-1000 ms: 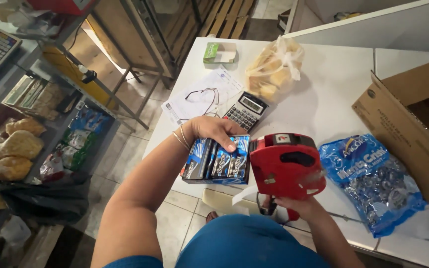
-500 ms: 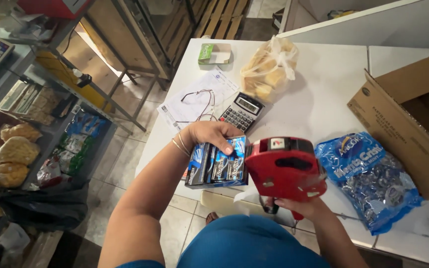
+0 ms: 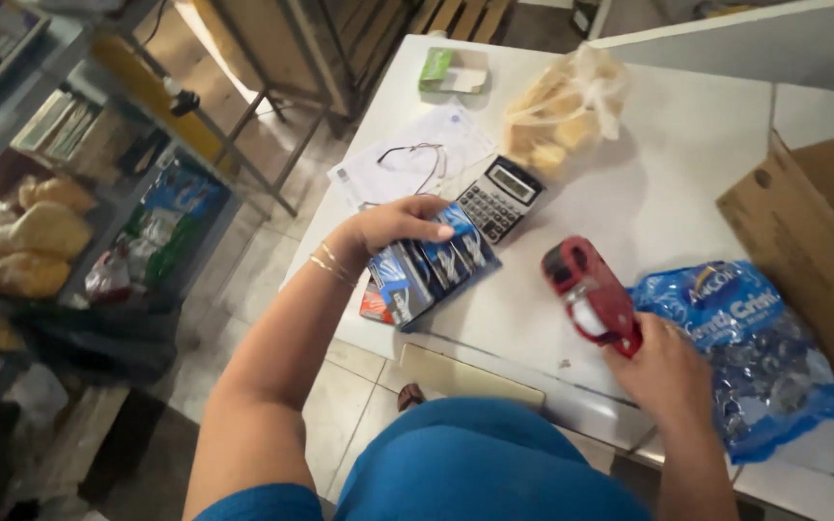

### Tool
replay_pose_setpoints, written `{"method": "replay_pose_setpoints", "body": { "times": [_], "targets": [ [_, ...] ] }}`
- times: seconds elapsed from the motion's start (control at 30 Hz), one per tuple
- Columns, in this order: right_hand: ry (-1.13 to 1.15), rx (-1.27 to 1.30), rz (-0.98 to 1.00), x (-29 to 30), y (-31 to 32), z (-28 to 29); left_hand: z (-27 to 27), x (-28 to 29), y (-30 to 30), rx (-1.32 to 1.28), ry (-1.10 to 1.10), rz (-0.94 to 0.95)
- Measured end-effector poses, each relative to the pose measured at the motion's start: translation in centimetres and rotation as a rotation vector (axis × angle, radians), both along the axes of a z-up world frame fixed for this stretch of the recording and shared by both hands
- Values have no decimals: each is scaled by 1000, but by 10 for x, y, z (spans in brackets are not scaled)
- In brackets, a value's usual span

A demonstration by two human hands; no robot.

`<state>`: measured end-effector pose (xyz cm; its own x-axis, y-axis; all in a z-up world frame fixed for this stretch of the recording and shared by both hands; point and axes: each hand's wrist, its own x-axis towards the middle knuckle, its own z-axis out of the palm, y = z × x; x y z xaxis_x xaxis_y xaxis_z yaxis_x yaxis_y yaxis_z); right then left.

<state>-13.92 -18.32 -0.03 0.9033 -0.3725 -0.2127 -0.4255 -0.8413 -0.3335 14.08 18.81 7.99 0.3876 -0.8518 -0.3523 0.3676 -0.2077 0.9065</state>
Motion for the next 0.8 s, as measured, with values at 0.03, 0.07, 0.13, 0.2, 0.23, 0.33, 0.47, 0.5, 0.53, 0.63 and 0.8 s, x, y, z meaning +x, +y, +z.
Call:
{"method": "replay_pose_setpoints", "body": {
  "times": [0.03,0.07,0.13,0.2,0.23,0.33,0.47,0.5,0.53,0.63,0.8],
  "targets": [
    [75,-6,-48,4,8,10,2,0,10,-29,38,92],
    [149,-13,-97,9,16,20,5,-1,20,-58,76,184],
    [126,-40,-65,9,22,4,5,-11,41,0,50,387],
    [106,-67,-40,7,23,-12,-1,-23,55,61,28,583],
    [134,-54,-24,8,21,-18,-4,-30,61,80,58,679],
    [183,-19,-21,8,28,-8,-37,-43,72,147,38,839],
    [16,-23,4,5,54,19,-58,-59,67,262,-67,891],
    [16,-28,3,8,73,29,-62,-59,66,257,-66,890],
    [-36,121,26,11,92,39,-66,-59,64,233,-101,886],
    [-367,374,260,18,133,-21,-135,-35,68,363,-326,819],
    [-376,400,493,56,200,-105,-196,-2,70,566,-800,690]
  ]
}}
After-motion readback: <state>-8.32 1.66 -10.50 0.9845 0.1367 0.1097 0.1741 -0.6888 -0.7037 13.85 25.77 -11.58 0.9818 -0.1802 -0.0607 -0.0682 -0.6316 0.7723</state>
